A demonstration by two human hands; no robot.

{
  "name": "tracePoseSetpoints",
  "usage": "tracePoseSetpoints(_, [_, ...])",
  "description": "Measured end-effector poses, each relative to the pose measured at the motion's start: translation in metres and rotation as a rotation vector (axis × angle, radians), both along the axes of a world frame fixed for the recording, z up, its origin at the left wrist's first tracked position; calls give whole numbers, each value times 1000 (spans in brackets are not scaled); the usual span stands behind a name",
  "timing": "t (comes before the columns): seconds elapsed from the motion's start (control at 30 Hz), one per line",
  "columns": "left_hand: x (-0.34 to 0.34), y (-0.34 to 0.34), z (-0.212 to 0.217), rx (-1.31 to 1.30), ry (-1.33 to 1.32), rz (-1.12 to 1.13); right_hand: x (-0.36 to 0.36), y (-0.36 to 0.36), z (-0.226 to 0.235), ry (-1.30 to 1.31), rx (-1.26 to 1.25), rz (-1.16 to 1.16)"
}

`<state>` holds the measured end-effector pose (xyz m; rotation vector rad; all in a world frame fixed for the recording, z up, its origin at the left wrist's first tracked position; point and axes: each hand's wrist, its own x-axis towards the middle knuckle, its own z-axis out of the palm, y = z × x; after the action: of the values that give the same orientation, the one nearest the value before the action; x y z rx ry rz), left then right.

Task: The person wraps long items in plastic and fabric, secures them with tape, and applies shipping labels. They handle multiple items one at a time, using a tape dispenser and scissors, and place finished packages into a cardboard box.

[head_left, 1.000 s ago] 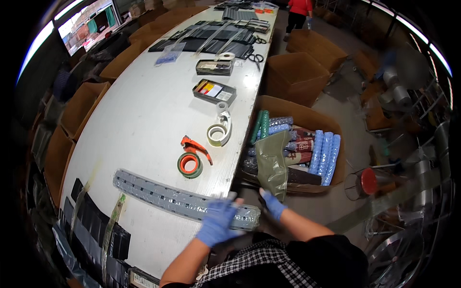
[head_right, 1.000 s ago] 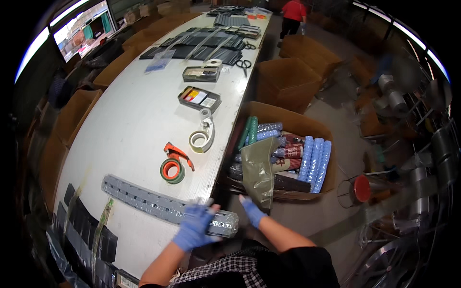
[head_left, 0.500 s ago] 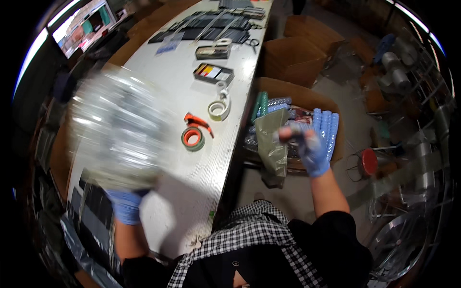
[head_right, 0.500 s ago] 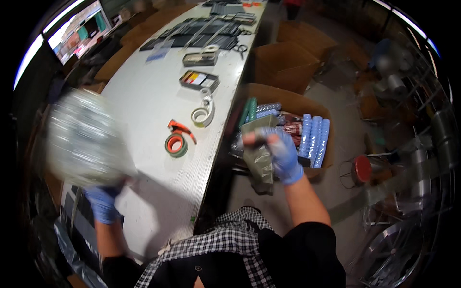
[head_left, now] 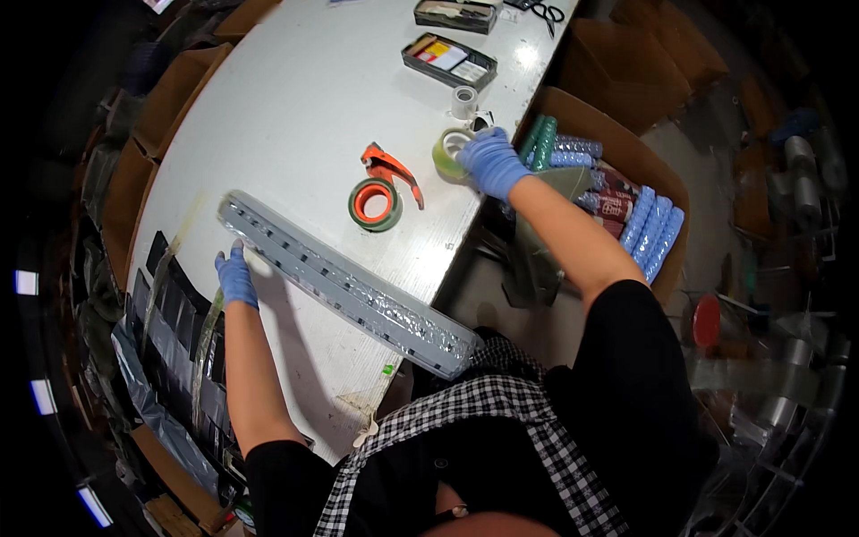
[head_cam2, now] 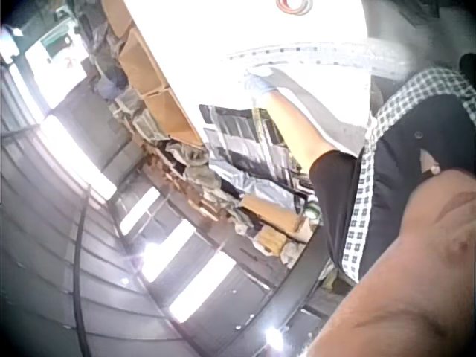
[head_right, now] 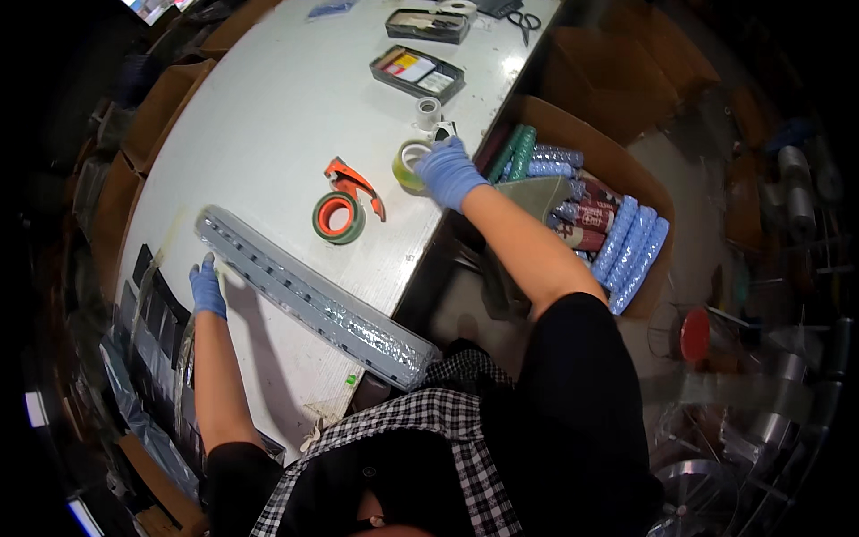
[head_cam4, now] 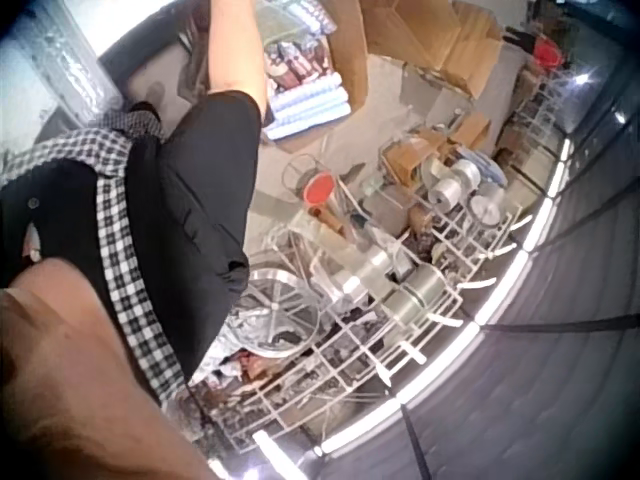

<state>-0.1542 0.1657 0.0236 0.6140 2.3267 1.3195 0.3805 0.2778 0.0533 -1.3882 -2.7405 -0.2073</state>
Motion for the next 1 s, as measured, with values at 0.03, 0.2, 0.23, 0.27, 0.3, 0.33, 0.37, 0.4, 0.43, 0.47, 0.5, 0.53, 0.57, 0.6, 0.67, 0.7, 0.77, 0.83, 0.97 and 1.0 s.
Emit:
tracePoseSetpoints(0.03, [29,-18,-6,67,136,-147,9,-22,31,143,-37,-63])
tracePoseSetpoints(0.2, [231,-84,68,245,130,-950,61,-116,66,1878,-825,-312])
tracePoseSetpoints(0.23, [264,-90,76,310,179,-1121,69,-123,61,2048,-995,-246])
tracePoseSetpoints(0.27, [293,-94,82,284,106,-1213,68,-126,54,2168,-1039,-213])
tracePoseSetpoints(0.3, [318,-92,84,258,31,-1310,62,-129,51,2292,-1074,-179])
tracePoseSetpoints(0.33, [335,-81,79,277,265,-1394,47,-131,59,2368,-954,-347])
tracePoseSetpoints(0.37, [355,-63,71,313,496,-1483,60,-124,41,2322,-1013,-257])
tracePoseSetpoints(0.4, [374,-36,58,278,774,-1486,63,-124,38,2345,-994,-336])
tracePoseSetpoints(0.43, [391,-7,41,242,1053,-1475,64,-127,34,2371,-972,-420])
tracePoseSetpoints(0.47, [398,21,26,172,1188,-1645,63,-127,24,2439,-902,-463])
tracePoseSetpoints(0.5, [408,44,14,99,1334,-1820,69,-131,15,2516,-814,-500])
tracePoseSetpoints(0.53, [412,54,10,-152,1274,-1889,72,-150,26,2568,-874,-416])
tracePoseSetpoints(0.57, [433,59,9,-472,1300,-1879,91,-168,15,2521,-683,-520])
tracePoseSetpoints(0.6, [444,57,-5,-413,1345,-1799,113,-192,6,2548,-757,-424])
tracePoseSetpoints(0.67, [462,41,-30,-304,1300,-1804,150,-240,-22,2587,-675,-611])
tracePoseSetpoints(0.7, [465,34,-27,-252,1209,-1869,171,-262,-44,2621,-652,-647])
tracePoseSetpoints(0.77, [460,20,-14,-257,890,-2016,173,-281,-51,2592,-453,-1017])
tracePoseSetpoints(0.83, [454,18,8,-668,334,-2188,169,-293,-66,2734,-463,-1069])
tracePoseSetpoints(0.97, [431,4,37,-374,616,-2143,160,-284,-86,2980,-760,-725])
tracePoseSetpoints(1.0, [426,3,52,-426,534,-2099,157,-275,-84,3050,-791,-730])
